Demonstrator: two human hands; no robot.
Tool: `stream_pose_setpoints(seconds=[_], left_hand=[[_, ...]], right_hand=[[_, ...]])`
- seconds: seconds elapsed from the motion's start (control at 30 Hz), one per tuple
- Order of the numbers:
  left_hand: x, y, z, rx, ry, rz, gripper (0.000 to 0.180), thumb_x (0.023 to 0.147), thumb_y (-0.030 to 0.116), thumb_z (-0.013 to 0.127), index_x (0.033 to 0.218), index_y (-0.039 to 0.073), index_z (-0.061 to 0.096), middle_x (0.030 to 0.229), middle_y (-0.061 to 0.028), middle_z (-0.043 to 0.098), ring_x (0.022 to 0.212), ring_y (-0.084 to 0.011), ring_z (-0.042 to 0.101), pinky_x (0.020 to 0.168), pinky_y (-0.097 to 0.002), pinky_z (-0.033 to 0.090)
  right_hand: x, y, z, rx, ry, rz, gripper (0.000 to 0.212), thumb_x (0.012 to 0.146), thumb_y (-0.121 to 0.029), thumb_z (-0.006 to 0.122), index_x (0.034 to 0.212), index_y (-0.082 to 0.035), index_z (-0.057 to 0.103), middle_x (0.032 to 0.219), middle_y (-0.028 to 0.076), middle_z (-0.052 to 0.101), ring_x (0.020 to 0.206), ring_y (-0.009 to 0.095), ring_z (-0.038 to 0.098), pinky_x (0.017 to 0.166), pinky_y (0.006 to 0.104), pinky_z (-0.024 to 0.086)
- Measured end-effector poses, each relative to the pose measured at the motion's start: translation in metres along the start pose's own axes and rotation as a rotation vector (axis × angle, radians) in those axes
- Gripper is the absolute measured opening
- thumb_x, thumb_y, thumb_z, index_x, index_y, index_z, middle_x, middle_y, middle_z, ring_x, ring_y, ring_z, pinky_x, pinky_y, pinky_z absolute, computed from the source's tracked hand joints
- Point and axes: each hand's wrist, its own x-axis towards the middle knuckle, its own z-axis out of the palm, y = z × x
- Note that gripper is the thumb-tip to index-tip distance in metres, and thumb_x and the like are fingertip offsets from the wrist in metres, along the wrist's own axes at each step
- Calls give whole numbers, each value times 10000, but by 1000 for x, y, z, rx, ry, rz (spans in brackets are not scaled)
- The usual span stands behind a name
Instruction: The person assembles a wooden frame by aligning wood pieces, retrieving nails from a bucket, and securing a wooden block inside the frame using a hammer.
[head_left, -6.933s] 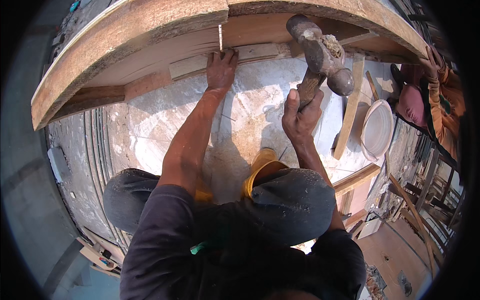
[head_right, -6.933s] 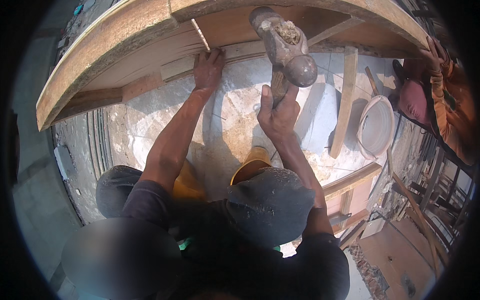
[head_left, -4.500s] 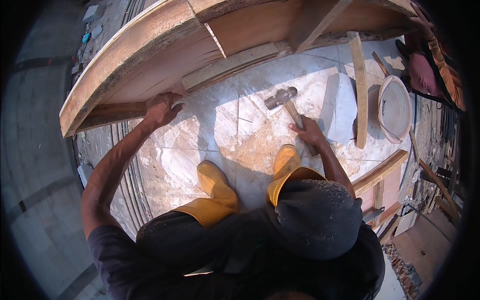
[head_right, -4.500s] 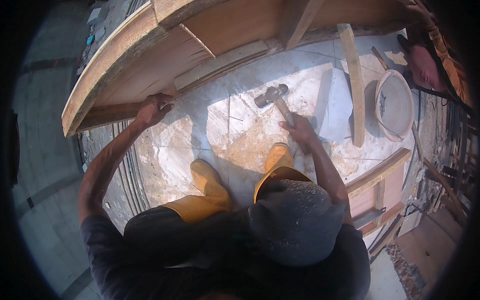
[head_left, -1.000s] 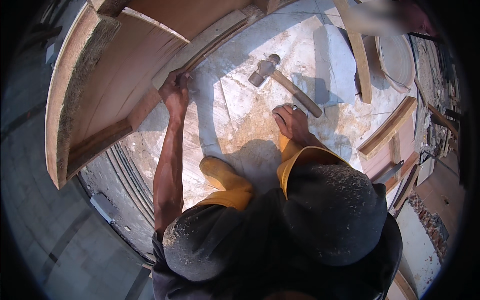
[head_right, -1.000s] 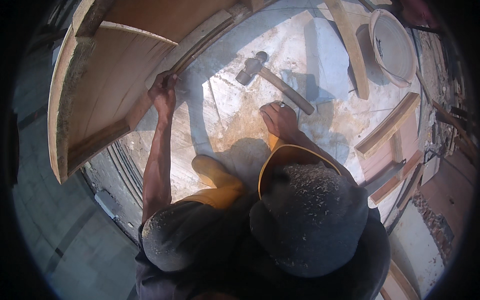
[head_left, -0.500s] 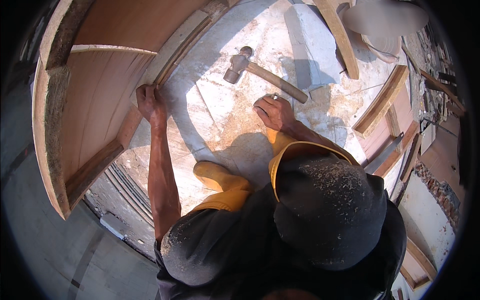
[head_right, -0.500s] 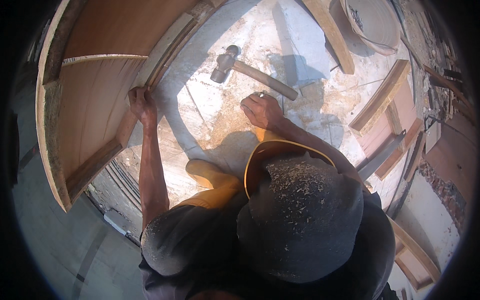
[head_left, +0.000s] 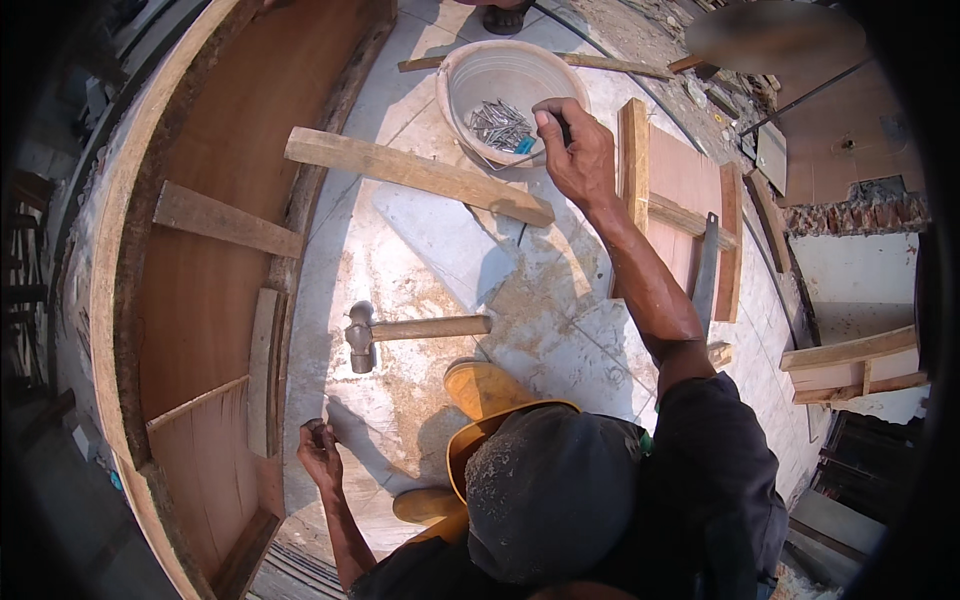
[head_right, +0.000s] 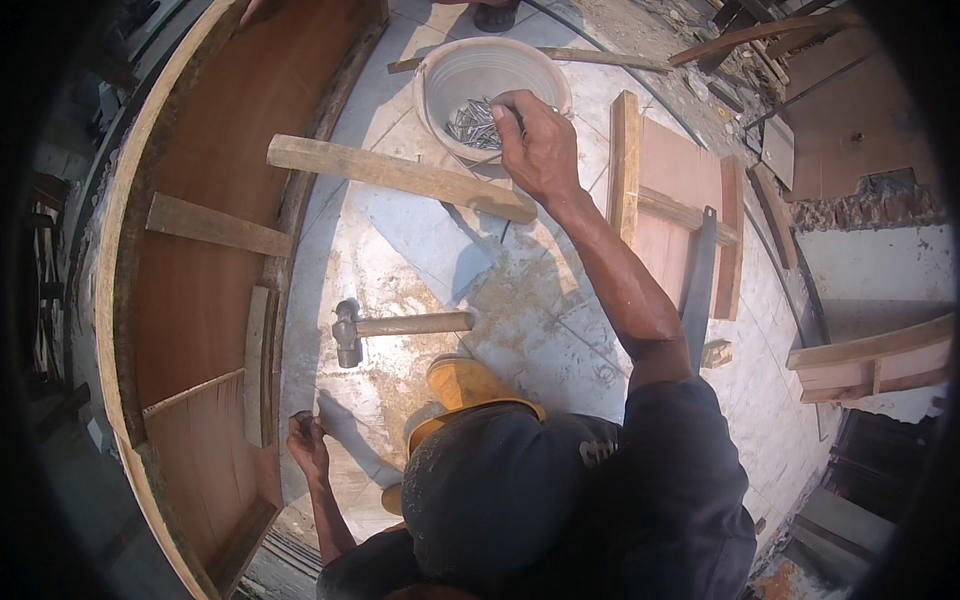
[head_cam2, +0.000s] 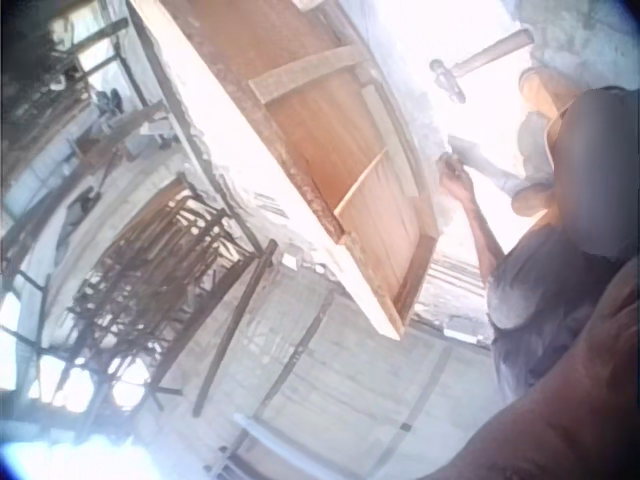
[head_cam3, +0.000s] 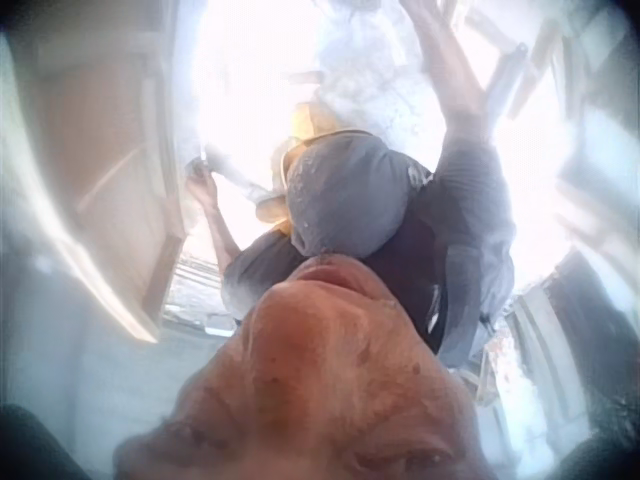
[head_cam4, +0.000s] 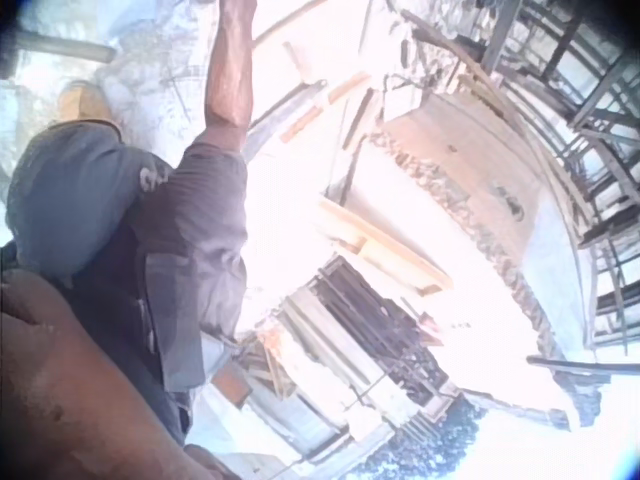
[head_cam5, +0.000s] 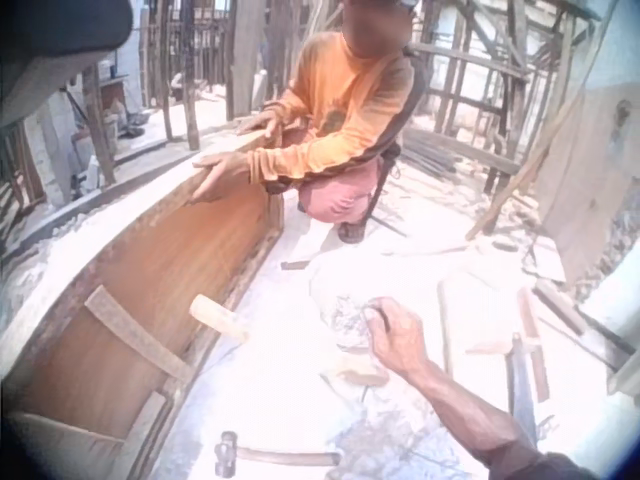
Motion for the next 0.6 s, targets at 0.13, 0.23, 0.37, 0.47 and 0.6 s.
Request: stream_pose_setpoints(seconds=[0.13, 0.23, 0.37, 0.47, 0.6], left_hand=[[3, 27, 32, -19, -203, -142, 147, 966, 134, 644, 1002, -7, 627, 775, -64, 639, 657, -138, 573, 624, -314, 485], [4, 14, 54, 286, -379, 26, 106, 908, 42, 638, 1007, 11, 660, 871, -172, 688, 770, -290, 679, 712, -371, 532], [-13, 1, 71, 324, -508, -52, 244, 893, 90, 681, 1135, 69, 660, 998, -178, 714, 910, -366, 702, 798, -426, 562], [-18, 28, 73, 336, -497, -22, 264, 896, 102, 677, 1160, 86, 660, 988, -167, 712, 909, -362, 703, 788, -426, 565], [-26, 26, 61, 397, -500, -33, 260, 904, 92, 660, 1163, 86, 657, 967, -157, 711, 884, -350, 703, 764, -432, 565]], right_hand=[[90, 96, 22, -232, -263, 12, 206, 914, -189, 604, 971, -22, 711, 919, 190, 728, 868, 384, 699, 780, 454, 542], [126, 152, 58, -411, -636, -35, 222, 873, -199, 622, 950, -26, 739, 943, 213, 732, 904, 392, 704, 821, 470, 553], [136, 198, 112, -593, -877, 107, 230, 832, -162, 647, 980, -21, 754, 960, 234, 736, 942, 376, 719, 845, 467, 566], [124, 206, 130, -707, -932, 134, 245, 806, -118, 651, 996, 6, 743, 970, 247, 735, 950, 384, 721, 835, 469, 573], [103, 202, 148, -732, -776, 182, 261, 792, -121, 645, 1009, -14, 743, 1027, 232, 738, 992, 400, 713, 840, 480, 580]])
